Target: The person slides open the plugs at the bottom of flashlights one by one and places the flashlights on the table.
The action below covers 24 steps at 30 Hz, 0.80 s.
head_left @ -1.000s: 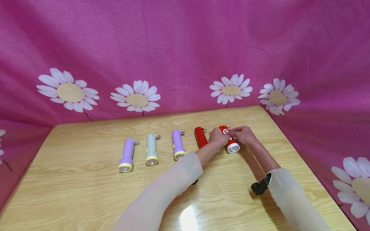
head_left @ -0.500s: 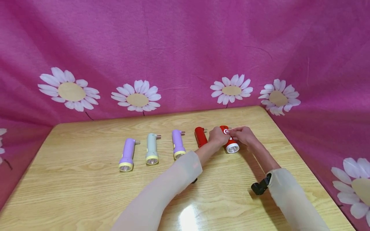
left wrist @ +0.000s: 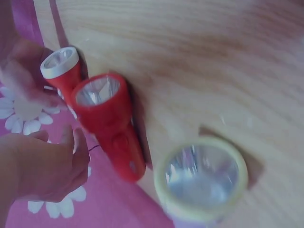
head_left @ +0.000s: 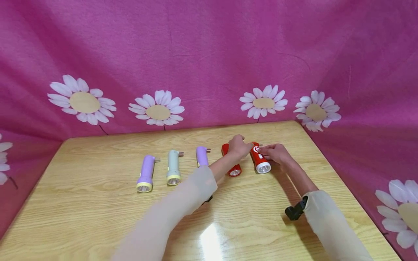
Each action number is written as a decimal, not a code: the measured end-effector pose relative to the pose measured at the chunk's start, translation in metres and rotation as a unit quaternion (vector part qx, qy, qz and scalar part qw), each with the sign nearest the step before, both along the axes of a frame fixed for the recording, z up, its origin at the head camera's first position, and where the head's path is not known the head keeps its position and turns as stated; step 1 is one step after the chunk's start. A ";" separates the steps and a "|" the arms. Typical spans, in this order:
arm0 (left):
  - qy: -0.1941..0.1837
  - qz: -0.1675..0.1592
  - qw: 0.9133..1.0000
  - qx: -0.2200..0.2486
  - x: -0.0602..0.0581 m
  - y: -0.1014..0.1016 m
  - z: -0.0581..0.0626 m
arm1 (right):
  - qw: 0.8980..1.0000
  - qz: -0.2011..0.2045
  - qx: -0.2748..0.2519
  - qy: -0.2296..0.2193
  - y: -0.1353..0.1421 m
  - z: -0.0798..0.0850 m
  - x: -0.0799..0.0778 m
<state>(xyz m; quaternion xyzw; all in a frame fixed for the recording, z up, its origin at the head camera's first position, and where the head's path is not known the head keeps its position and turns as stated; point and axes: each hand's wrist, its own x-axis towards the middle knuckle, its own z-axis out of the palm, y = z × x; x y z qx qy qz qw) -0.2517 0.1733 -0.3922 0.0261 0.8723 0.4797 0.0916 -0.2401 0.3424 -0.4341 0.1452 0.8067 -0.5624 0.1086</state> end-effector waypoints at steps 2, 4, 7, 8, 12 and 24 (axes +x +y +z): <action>-0.001 -0.005 1.000 0.016 -0.004 -0.008 0.003 | 1.000 0.004 -0.006 -0.001 0.000 0.000 -0.001; 0.005 -0.009 1.000 0.029 -0.007 -0.019 0.007 | 1.000 0.010 -0.007 0.000 0.001 0.000 -0.001; 0.010 -0.016 0.998 0.056 -0.013 -0.036 0.015 | 1.000 0.015 -0.001 0.001 0.001 0.001 -0.003; 0.014 -0.016 0.998 0.059 -0.015 -0.042 0.017 | 1.000 0.016 0.004 0.000 0.001 0.001 -0.003; 0.022 -0.004 0.997 0.072 -0.024 -0.070 0.024 | 1.000 0.018 0.005 -0.005 0.001 0.001 -0.007; 0.104 -0.026 0.994 0.003 -0.042 -0.150 0.024 | 0.981 0.058 0.185 0.031 0.017 0.006 0.004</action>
